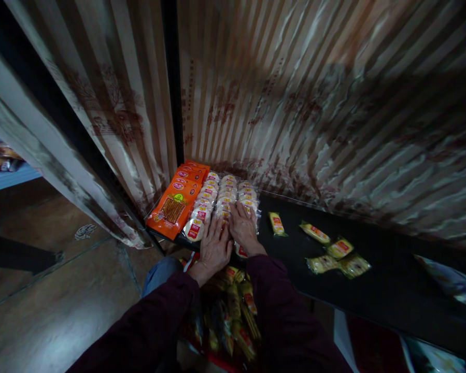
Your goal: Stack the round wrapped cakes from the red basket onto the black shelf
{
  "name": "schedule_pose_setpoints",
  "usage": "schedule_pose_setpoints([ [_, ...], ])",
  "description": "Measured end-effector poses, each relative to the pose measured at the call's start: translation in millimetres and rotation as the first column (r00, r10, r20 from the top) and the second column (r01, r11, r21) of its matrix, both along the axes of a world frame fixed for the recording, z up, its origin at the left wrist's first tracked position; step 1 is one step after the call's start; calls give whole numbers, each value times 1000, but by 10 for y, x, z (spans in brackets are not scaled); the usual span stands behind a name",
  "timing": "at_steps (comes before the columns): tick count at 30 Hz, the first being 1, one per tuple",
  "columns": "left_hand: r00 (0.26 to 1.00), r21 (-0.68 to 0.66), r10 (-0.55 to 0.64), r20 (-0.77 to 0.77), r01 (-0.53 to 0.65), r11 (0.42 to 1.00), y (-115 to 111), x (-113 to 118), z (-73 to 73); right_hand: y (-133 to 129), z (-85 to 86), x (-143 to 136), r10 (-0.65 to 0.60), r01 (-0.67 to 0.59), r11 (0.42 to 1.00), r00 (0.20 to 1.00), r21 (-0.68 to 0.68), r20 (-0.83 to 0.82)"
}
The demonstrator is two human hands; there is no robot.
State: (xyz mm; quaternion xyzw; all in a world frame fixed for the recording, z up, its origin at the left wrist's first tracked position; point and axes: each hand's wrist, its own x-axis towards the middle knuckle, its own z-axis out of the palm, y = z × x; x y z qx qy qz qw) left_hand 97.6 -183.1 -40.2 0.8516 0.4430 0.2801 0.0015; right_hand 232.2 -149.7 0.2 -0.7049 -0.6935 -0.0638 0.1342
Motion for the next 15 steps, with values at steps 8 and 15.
schedule_pose_setpoints([
  [8, 1000, -19, 3, -4, -3, 1000, 46, 10, -15, 132, -13, -43, 38, -38, 998, 999, -44, -14],
  [15, 1000, -6, 10, 14, -10, 1000, 45, 9, -20, 150, -18, -48, 87, -89, 995, 996, -35, -36],
])
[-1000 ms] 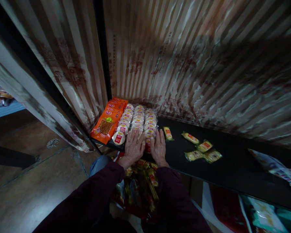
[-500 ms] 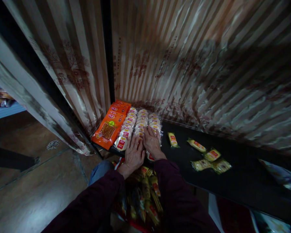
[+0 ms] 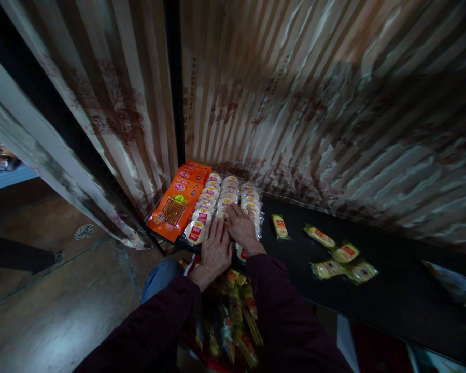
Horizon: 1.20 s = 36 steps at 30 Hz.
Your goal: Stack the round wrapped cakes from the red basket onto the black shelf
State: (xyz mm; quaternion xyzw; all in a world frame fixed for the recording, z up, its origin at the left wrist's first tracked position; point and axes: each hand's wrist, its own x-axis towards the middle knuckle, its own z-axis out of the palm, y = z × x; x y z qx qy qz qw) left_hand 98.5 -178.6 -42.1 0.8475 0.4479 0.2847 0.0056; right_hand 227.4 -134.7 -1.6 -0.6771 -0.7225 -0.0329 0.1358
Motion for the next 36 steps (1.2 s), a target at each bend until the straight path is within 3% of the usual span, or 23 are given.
schedule_pose_setpoints([
  [8, 1000, 22, 22, 12, -22, 1000, -26, 6, 61, -34, -9, 222, -77, 87, 992, 991, 86, -106],
  [12, 1000, 24, 14, 17, -15, 1000, -23, 39, 99, 40, 28, 314, -93, 99, 994, 989, 44, -119],
  [18, 1000, 19, -13, 10, 12, 1000, -23, 72, 142, 238, 106, 254, -52, 50, 998, 997, -29, -65],
  [25, 999, 2, -30, 15, 30, 1000, 10, 81, 66, 396, 130, 189, -69, 70, 994, 997, -81, 15],
  [31, 999, -8, -32, 7, 32, 999, 17, 87, 64, 404, 131, 167, -40, 41, 997, 999, -61, 10],
  [36, 1000, 5, -24, -1, 24, 1000, 27, 80, 87, 344, 133, 261, -40, 42, 999, 995, 21, -95],
])
